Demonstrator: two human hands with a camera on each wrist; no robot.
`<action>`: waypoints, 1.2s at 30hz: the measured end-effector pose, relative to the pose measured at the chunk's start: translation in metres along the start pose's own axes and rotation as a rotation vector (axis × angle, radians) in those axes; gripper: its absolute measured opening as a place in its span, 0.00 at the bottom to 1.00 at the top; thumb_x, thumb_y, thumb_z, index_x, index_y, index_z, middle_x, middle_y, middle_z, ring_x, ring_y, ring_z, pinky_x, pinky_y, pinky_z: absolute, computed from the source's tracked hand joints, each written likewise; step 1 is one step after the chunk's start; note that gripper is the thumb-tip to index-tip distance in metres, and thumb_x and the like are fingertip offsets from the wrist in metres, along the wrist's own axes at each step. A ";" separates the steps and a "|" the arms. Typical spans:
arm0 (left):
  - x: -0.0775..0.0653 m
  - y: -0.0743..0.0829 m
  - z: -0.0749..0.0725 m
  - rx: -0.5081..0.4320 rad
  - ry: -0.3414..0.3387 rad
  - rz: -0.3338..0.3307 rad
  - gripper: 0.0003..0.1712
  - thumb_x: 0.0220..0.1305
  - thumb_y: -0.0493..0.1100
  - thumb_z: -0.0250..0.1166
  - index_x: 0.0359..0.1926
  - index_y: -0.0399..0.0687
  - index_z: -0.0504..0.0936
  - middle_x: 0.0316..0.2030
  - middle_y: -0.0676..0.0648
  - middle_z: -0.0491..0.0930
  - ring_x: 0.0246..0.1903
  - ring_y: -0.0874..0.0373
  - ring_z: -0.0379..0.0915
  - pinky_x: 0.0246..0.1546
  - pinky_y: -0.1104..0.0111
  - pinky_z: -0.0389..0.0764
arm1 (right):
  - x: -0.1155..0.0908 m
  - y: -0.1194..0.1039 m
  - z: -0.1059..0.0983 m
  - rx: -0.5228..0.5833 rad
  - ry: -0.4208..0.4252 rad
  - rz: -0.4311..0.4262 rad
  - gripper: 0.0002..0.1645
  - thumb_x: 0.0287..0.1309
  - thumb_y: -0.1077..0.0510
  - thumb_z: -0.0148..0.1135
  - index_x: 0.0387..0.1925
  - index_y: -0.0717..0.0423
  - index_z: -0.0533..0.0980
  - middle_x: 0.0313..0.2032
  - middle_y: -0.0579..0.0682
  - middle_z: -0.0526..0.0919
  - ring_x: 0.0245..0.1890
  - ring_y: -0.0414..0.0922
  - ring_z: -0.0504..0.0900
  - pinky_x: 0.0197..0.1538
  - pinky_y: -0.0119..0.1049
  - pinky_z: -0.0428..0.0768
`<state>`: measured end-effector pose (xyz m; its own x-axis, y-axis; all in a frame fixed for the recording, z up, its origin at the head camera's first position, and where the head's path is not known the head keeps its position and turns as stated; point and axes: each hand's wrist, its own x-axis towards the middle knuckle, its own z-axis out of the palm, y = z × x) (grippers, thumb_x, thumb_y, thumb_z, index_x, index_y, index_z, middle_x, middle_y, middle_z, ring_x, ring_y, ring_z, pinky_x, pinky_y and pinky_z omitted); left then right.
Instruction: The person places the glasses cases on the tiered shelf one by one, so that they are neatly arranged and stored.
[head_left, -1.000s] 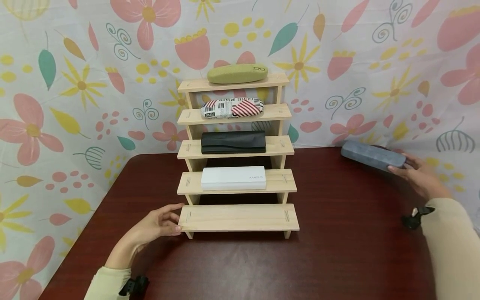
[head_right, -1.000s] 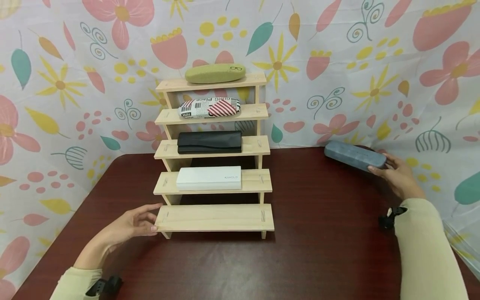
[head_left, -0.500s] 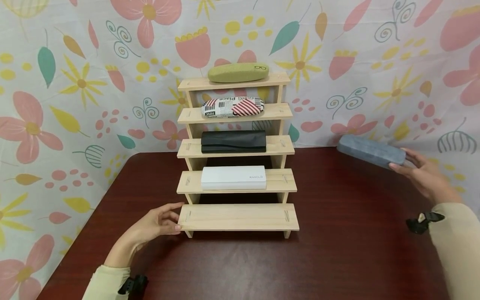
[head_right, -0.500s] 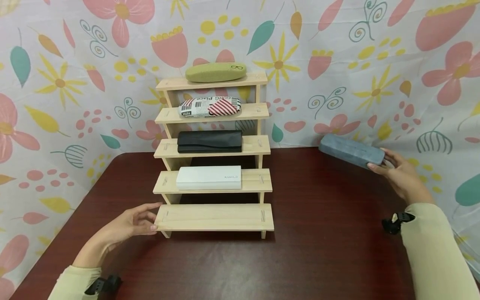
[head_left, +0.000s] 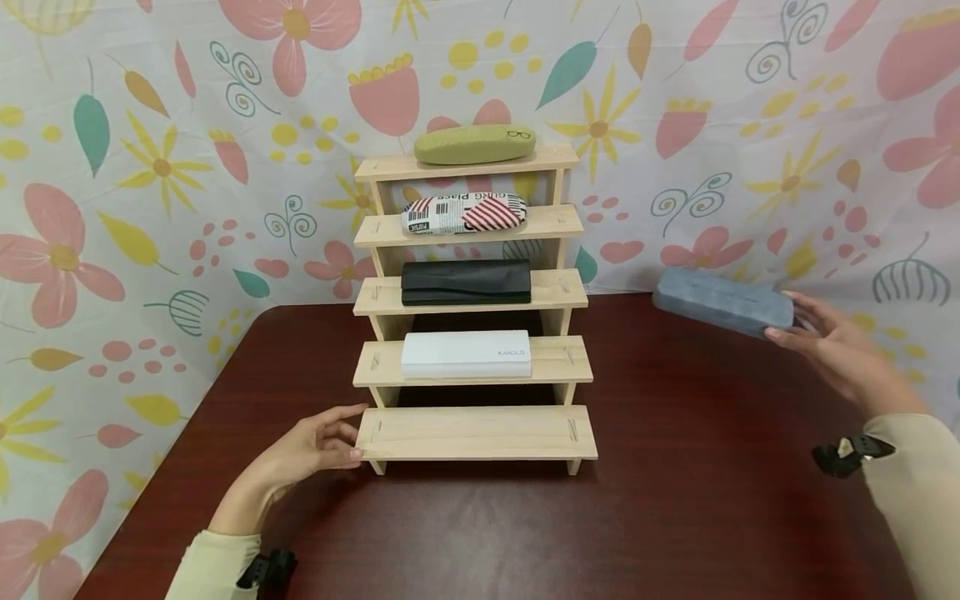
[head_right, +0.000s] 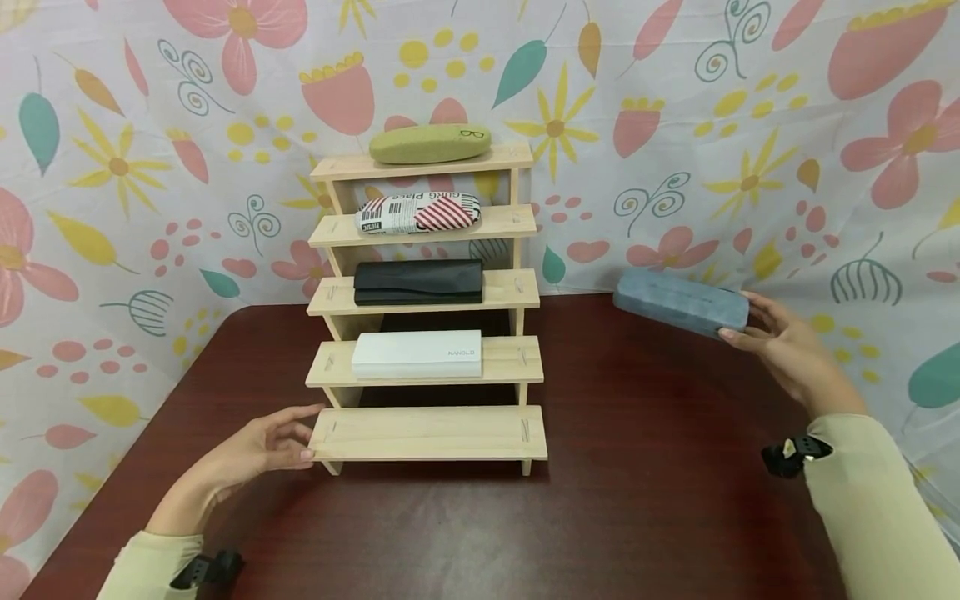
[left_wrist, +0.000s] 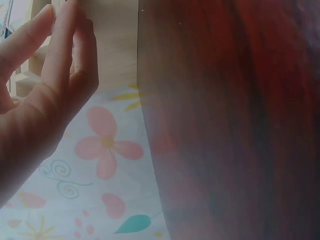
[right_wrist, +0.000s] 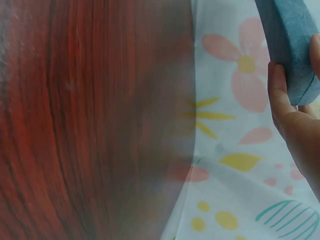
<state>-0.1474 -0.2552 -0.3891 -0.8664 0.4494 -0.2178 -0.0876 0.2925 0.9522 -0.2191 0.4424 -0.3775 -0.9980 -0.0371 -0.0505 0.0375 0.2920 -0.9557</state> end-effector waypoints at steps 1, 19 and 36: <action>0.000 0.000 0.000 -0.001 0.001 0.001 0.48 0.58 0.34 0.69 0.72 0.31 0.50 0.44 0.36 0.75 0.40 0.48 0.79 0.40 0.60 0.84 | -0.002 -0.002 0.001 -0.012 -0.005 -0.008 0.46 0.69 0.57 0.54 0.75 0.31 0.39 0.74 0.32 0.34 0.70 0.32 0.47 0.65 0.17 0.58; 0.001 0.000 -0.001 -0.005 -0.002 -0.009 0.48 0.59 0.36 0.69 0.72 0.30 0.50 0.44 0.36 0.74 0.41 0.48 0.79 0.41 0.59 0.85 | -0.029 -0.016 0.032 0.186 -0.145 -0.221 0.41 0.65 0.76 0.47 0.74 0.48 0.52 0.69 0.46 0.52 0.52 0.29 0.75 0.45 0.19 0.77; 0.000 0.002 0.000 -0.029 0.009 -0.019 0.48 0.58 0.34 0.69 0.72 0.30 0.50 0.44 0.35 0.74 0.42 0.46 0.78 0.43 0.58 0.85 | -0.057 -0.035 0.076 0.227 -0.271 -0.321 0.42 0.63 0.80 0.45 0.74 0.57 0.48 0.65 0.46 0.61 0.52 0.37 0.77 0.46 0.25 0.81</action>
<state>-0.1477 -0.2545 -0.3875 -0.8688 0.4364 -0.2341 -0.1180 0.2767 0.9537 -0.1602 0.3620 -0.3633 -0.9129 -0.3483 0.2128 -0.2306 0.0098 -0.9730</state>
